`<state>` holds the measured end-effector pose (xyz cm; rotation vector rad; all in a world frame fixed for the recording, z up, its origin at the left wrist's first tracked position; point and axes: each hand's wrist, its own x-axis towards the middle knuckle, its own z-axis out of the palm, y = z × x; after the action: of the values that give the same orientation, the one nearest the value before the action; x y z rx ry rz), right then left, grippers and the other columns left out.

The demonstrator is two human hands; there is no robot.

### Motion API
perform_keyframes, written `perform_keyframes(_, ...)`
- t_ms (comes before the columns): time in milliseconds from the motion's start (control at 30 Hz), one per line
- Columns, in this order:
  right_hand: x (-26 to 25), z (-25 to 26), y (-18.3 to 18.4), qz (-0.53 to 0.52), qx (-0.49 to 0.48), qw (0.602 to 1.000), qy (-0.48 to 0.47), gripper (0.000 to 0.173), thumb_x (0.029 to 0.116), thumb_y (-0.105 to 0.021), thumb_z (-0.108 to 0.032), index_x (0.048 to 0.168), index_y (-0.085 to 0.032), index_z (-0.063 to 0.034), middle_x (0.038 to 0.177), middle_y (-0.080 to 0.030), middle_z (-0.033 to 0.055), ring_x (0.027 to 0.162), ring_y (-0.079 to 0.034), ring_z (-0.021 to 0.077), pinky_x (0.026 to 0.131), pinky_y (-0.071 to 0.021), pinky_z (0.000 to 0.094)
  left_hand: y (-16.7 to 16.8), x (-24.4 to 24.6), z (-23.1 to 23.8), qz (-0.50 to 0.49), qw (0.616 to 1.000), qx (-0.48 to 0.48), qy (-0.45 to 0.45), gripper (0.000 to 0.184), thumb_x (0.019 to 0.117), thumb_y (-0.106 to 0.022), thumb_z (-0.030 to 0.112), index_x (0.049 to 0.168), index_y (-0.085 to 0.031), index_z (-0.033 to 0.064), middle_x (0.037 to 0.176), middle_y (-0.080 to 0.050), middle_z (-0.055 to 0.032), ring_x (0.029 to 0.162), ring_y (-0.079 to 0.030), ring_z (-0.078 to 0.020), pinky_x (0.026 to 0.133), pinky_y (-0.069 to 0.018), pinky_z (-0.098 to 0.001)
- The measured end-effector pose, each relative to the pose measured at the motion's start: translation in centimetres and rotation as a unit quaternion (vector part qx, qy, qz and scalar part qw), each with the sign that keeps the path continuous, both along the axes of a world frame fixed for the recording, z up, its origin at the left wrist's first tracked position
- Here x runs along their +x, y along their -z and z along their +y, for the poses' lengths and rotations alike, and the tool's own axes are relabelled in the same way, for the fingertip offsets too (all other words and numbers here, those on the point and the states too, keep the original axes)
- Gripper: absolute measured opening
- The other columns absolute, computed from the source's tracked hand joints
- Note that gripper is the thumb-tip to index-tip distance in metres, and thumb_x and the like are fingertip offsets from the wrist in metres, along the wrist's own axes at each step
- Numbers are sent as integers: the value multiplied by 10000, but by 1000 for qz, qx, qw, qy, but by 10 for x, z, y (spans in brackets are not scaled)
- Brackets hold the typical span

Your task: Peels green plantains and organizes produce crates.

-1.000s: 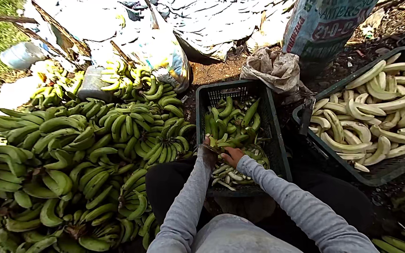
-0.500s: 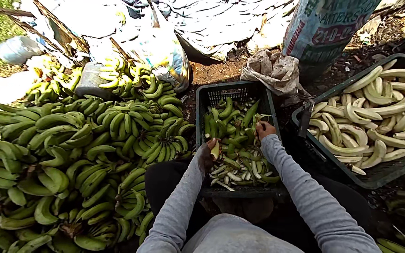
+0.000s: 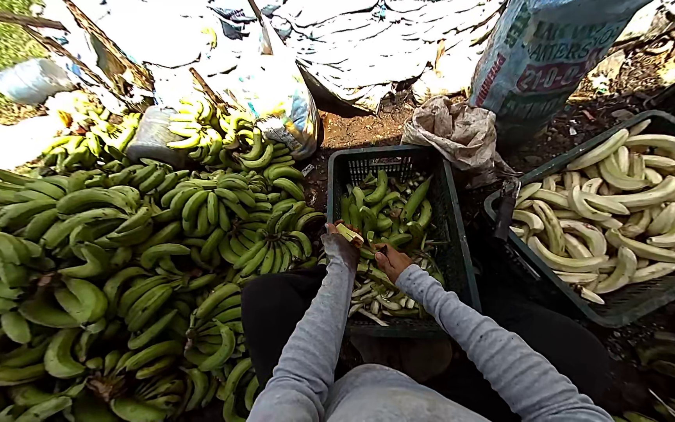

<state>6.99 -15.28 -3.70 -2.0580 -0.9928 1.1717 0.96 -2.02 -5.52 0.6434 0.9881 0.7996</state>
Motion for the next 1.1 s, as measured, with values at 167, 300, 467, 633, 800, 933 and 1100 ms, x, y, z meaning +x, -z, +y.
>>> perform_keyframes(167, 1, -1, -7, -15, -30, 999, -10, 515, 1143, -310, -323, 1511, -423, 17, 1360, -616, 291, 1306, -585, 425, 1127, -408, 555, -17, 8, -6, 25, 999, 21, -40, 461, 1133, -160, 412, 1098, -496, 98, 700, -547, 17, 578, -588, -93, 583, -540, -263)
perform_keyframes(300, 2, 0, -3, -20, -32, 999, -38, 524, 1144, -295, -319, 1497, -416, 48, 1349, -612, 305, 1308, -577, 432, 1127, -400, 557, -20, 8, -5, -17, 999, -27, -35, 440, 1131, -171, 415, 1019, -490, 133, 696, -543, 29, 560, -581, -79, 553, -530, -232)
perform_keyframes(467, 7, 8, 2, -38, -70, 996, -37, 539, 1144, -307, -340, 1502, -406, 51, 1396, -588, 306, 1351, -549, 435, 1148, -381, 566, -19, 4, -21, -61, 988, -139, 9, 470, 1101, -220, 520, 977, -500, 163, 719, -531, 21, 574, -567, -100, 546, -519, -242)
perform_keyframes(633, 15, 11, 4, -86, -111, 990, -16, 571, 1131, -344, -407, 1529, -401, -2, 1396, -606, 272, 1337, -571, 424, 1129, -403, 588, -2, -12, -20, -19, 983, -91, 157, 626, 1077, -144, 592, 1120, -557, 122, 868, -633, -37, 786, -644, -163, 711, -547, -329)
perform_keyframes(800, 21, 10, 6, -116, -182, 976, -31, 619, 1120, -335, -474, 1569, -350, -48, 1434, -587, 248, 1333, -578, 416, 1111, -425, 587, -24, -25, -9, 257, 868, -60, 420, 254, 1083, -487, 315, 1180, -467, 81, 749, -525, -30, 526, -517, -90, 465, -453, -215)
perform_keyframes(933, 78, -13, 6, -53, -221, 962, 149, 634, 1125, -328, -449, 1576, -328, -3, 1485, -530, 281, 1426, -484, 413, 1192, -343, 551, -21, -27, -23, 193, 741, -11, 642, 106, 949, -542, 186, 1022, -542, 109, 632, -547, 45, 464, -487, -37, 444, -425, -195)
perform_keyframes(1100, 133, -80, -49, -113, 43, 914, 388, 483, 1131, -363, -266, 1468, -432, 73, 1046, -675, 267, 921, -664, 373, 900, -524, 517, -44, 87, -21, 257, 785, 52, 561, 241, 1067, -531, 246, 1209, -484, 58, 725, -483, -7, 511, -455, -80, 481, -422, -223)
